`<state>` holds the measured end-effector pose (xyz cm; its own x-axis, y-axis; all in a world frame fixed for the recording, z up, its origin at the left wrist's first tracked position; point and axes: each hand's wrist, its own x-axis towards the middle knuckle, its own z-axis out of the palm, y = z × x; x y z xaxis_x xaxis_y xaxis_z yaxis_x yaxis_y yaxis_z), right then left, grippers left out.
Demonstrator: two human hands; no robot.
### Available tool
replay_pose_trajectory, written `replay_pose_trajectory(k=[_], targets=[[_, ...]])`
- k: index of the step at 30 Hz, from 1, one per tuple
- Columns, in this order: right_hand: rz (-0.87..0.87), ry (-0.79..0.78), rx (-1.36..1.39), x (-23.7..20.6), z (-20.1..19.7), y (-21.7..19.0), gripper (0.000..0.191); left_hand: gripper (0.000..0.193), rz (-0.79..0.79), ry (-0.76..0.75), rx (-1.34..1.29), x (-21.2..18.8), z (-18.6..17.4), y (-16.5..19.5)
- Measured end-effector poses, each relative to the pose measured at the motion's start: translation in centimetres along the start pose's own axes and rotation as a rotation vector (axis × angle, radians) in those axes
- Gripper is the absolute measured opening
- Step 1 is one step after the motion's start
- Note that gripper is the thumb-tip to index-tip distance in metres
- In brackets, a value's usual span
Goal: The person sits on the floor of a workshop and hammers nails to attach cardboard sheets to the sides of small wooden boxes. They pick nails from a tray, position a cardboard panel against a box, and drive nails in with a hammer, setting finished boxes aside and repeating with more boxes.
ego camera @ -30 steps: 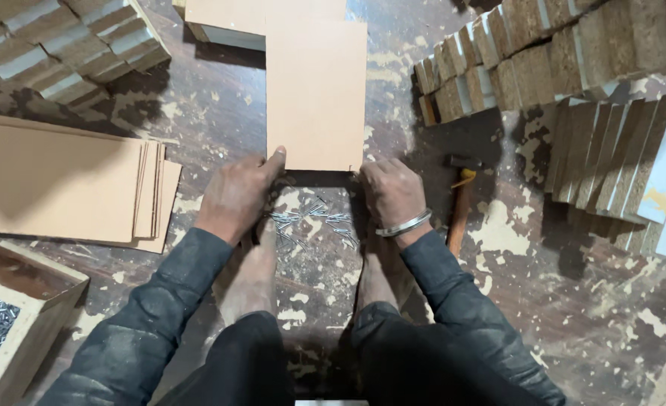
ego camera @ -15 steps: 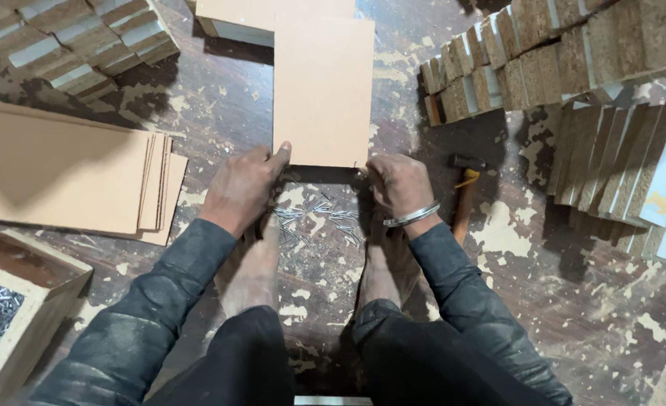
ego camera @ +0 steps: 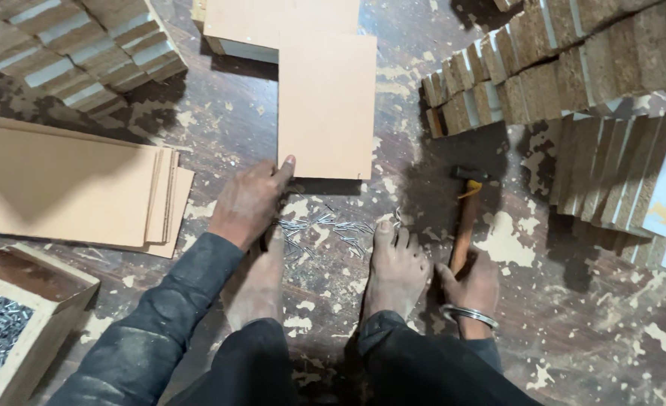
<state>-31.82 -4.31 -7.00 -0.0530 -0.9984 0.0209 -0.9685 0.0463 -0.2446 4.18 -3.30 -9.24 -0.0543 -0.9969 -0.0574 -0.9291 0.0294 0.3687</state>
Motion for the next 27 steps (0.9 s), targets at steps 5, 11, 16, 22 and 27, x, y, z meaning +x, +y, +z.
replay_pose_trajectory(k=[5, 11, 16, 22, 27], targets=[[0.396, -0.495, 0.397, 0.3, 0.2, 3.6, 0.045, 0.050, 0.026, 0.063, 0.010, 0.0, 0.5, -0.2], [0.223, -0.558, 0.786, -0.8, -3.5, 2.3, 0.022, 0.048, 0.007, -0.027, 0.040, 0.3, 0.6, -0.4], [-0.260, -0.335, 0.370, -2.2, -1.7, 0.0, 0.015, 0.052, 0.040, -0.004, 0.057, 0.2, 0.0, -0.3], [-0.405, -0.176, 0.308, -2.3, -0.6, -2.1, 0.022, 0.053, 0.026, 0.014, 0.043, 0.0, -0.3, -0.3], [-0.347, -0.273, 0.224, -2.1, -1.0, -1.7, 0.024, 0.058, 0.081, 0.081, 0.042, -0.1, -0.3, -0.3]])
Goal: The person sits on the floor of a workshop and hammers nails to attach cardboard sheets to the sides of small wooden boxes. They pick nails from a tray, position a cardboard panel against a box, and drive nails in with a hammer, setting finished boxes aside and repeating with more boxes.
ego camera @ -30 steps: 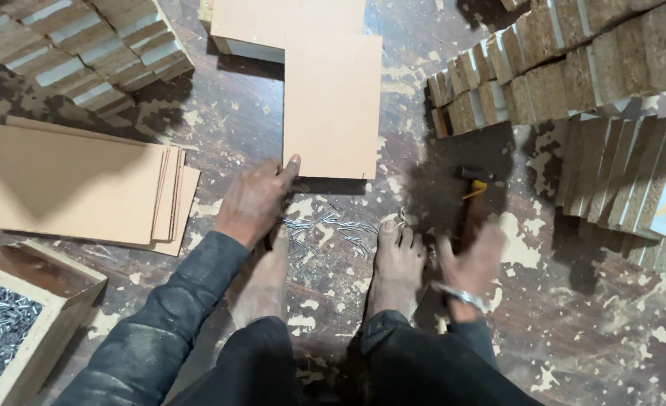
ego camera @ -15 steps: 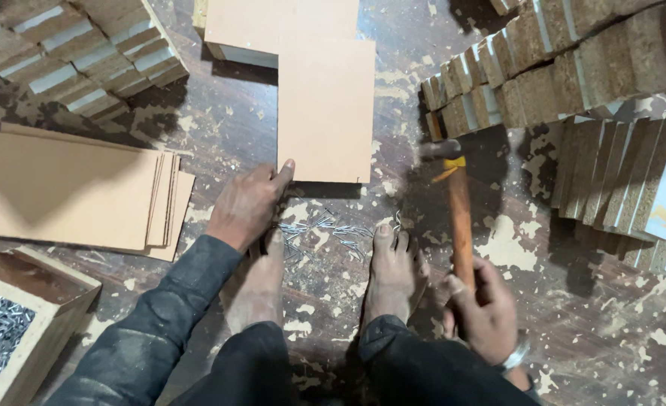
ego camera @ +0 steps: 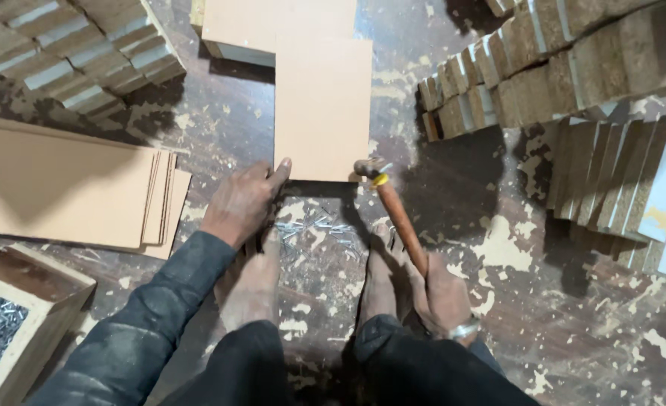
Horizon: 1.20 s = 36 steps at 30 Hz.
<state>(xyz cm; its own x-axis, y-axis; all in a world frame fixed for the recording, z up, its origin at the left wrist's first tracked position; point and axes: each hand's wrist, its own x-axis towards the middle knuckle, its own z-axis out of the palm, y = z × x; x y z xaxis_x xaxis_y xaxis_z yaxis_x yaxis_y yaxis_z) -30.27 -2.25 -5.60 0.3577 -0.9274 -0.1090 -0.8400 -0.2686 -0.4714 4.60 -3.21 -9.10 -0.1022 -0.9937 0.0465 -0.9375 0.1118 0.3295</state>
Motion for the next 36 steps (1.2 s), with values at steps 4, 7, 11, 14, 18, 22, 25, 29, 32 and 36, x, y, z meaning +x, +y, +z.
replay_pose_trajectory(k=[4, 7, 11, 14, 18, 22, 25, 29, 32, 36], targets=[[-0.083, 0.143, 0.094, -0.5, -0.2, 0.4, 0.021, 0.057, -0.063, -0.110, -0.007, 0.1, 0.2, -0.1], [-0.018, 0.097, -0.008, 0.0, 0.4, 0.4, 0.023, 0.057, -0.028, -0.045, 0.019, 0.2, 0.3, -0.3], [0.117, -0.045, -0.024, 0.5, 0.6, 0.4, 0.021, 0.047, -0.070, -0.142, 0.034, 0.5, 0.6, -0.4], [0.023, 0.097, 0.043, -0.7, 0.4, 0.6, 0.022, 0.055, -0.037, -0.096, 0.017, 0.5, 0.8, -0.5], [-0.010, 0.070, 0.043, -0.7, 1.0, 0.5, 0.026, 0.049, -0.062, -0.129, 0.025, 0.3, 1.1, -0.6], [0.013, -0.100, 0.097, 0.0, 1.3, 0.4, 0.029, 0.051, -0.032, -0.083, 0.056, 0.2, 1.3, -0.7], [-0.072, -0.044, 0.153, -0.7, 0.7, 0.3, 0.019, 0.055, -0.009, -0.035, 0.042, 0.0, 1.2, -0.8], [0.038, 0.074, 0.124, -1.3, 1.1, -0.2, 0.021, 0.053, -0.020, -0.054, 0.002, -0.1, 1.1, -0.8], [0.111, 0.007, -0.022, -0.4, 1.8, 0.2, 0.026, 0.055, -0.036, -0.096, 0.003, 0.0, 1.1, -0.8], [0.101, 0.044, 0.087, -0.9, 1.5, 0.8, 0.022, 0.048, 0.003, -0.042, 0.023, 0.0, 1.1, -0.9]])
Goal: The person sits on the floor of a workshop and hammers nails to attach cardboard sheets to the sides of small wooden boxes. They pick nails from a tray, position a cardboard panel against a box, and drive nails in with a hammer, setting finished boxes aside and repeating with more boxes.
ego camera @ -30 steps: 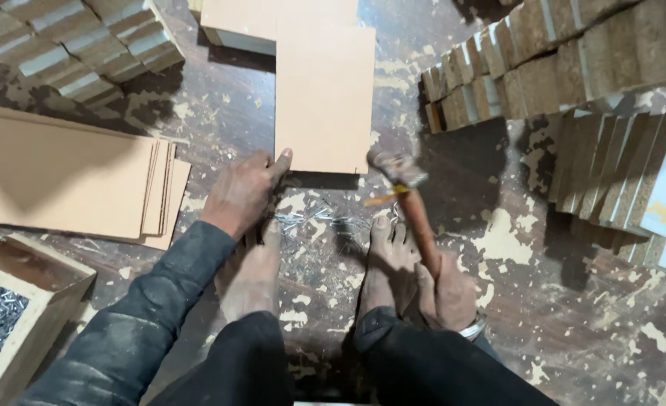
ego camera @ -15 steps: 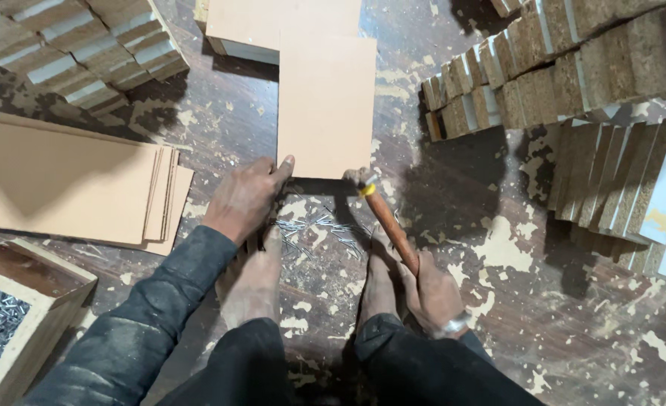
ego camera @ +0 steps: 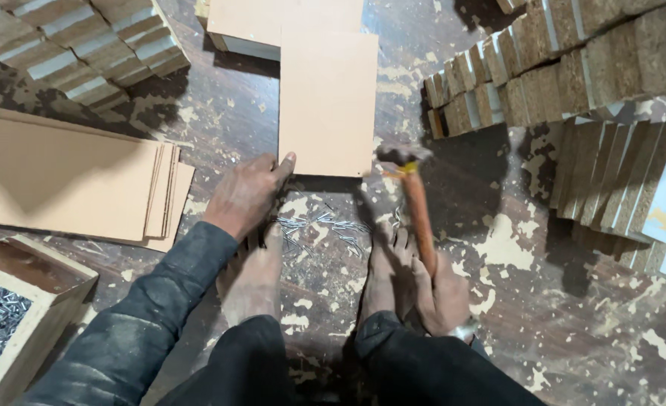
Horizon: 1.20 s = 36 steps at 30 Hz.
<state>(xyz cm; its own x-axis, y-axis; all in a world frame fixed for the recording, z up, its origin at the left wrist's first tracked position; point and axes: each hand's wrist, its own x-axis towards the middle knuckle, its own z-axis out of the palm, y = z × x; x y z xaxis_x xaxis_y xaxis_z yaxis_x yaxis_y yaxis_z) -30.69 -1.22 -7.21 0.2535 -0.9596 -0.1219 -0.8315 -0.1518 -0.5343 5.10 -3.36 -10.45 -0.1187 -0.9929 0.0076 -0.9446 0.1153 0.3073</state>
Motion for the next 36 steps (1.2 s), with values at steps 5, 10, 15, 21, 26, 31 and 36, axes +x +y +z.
replay_pose_trajectory(k=[5, 10, 15, 21, 26, 31, 36], targets=[[-0.023, 0.057, -0.069, -0.5, 0.0, -0.7, 0.023, 0.048, -0.042, -0.106, -0.047, 0.3, 0.2, 0.1], [-0.032, -0.037, -0.250, 1.3, -0.4, -1.1, 0.027, 0.053, 0.010, 0.003, 0.006, 0.2, 0.1, 0.0], [-0.425, 0.237, -0.008, 1.0, -1.2, -1.4, 0.030, 0.053, -0.022, -0.048, -0.002, 0.2, 0.1, 0.1], [0.217, -0.111, -0.186, 2.8, -0.2, -0.8, 0.037, 0.052, 0.026, 0.026, -0.012, 0.0, -0.3, 0.1], [0.177, 0.075, 0.011, 1.3, -0.6, 1.2, 0.034, 0.051, -0.017, -0.024, -0.034, -0.1, -0.5, 0.1], [0.582, 0.008, 0.525, -0.7, 0.2, 1.8, 0.040, 0.052, 0.042, 0.031, -0.083, -0.4, -0.5, -0.6], [0.581, 0.056, 0.560, -1.4, 1.0, 1.2, 0.035, 0.050, -0.100, 0.231, -0.340, -2.8, 1.2, 1.1]])
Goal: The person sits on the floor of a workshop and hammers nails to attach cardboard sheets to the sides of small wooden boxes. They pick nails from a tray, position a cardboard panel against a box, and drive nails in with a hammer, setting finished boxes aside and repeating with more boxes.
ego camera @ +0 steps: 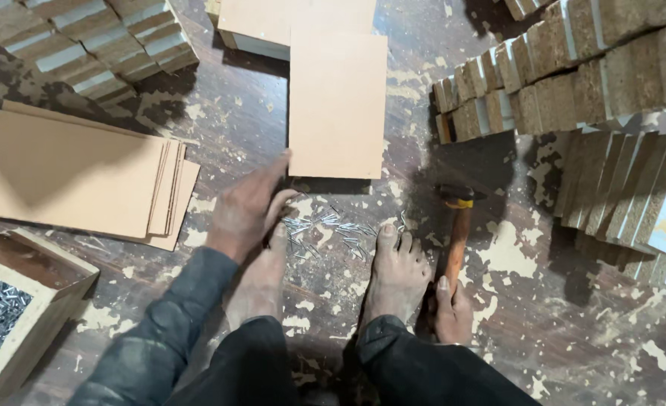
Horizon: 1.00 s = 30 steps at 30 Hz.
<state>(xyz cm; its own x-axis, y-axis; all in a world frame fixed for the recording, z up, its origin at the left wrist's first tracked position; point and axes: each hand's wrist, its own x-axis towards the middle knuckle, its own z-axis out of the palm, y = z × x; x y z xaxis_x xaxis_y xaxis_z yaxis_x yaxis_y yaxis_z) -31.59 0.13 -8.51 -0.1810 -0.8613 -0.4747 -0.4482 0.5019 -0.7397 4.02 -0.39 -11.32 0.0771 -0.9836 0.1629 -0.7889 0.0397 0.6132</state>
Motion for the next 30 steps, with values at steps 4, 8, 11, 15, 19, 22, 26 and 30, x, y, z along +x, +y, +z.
replay_pose_trajectory(k=[4, 8, 11, 15, 19, 22, 26, 30], targets=[[-0.018, 0.030, -0.061, -0.1, 0.2, 0.1, 0.032, 0.036, 0.089, -0.216, -0.003, -3.4, 2.5, 2.6], [-0.086, 0.032, -0.088, 0.0, 0.2, 0.3, 0.036, 0.035, 0.121, -0.315, 0.182, -3.9, 4.9, 3.7], [-0.073, 0.034, -0.065, 0.0, 0.2, 0.5, 0.037, 0.030, 0.175, -0.288, 0.258, -3.7, 5.3, 3.3], [-0.025, 0.058, -0.058, -0.1, 0.4, 0.6, 0.033, 0.029, 0.222, -0.268, 0.328, -3.4, 5.2, 3.1], [-0.037, 0.036, -0.069, 0.0, 0.3, 0.6, 0.036, 0.021, 0.234, -0.365, 0.462, -3.2, 5.0, 3.3], [-0.081, 0.065, -0.241, 0.1, 0.2, 0.6, 0.039, 0.025, 0.243, -0.236, 0.353, -3.6, 4.9, 3.3], [-0.096, 0.067, -0.265, 0.2, 0.1, 0.8, 0.040, 0.020, 0.191, -0.245, 0.383, -4.0, 5.5, 3.0], [-0.160, 0.082, -0.292, 0.2, 0.2, 1.0, 0.041, 0.014, 0.288, -0.367, 0.590, -3.6, 6.3, 2.8]])
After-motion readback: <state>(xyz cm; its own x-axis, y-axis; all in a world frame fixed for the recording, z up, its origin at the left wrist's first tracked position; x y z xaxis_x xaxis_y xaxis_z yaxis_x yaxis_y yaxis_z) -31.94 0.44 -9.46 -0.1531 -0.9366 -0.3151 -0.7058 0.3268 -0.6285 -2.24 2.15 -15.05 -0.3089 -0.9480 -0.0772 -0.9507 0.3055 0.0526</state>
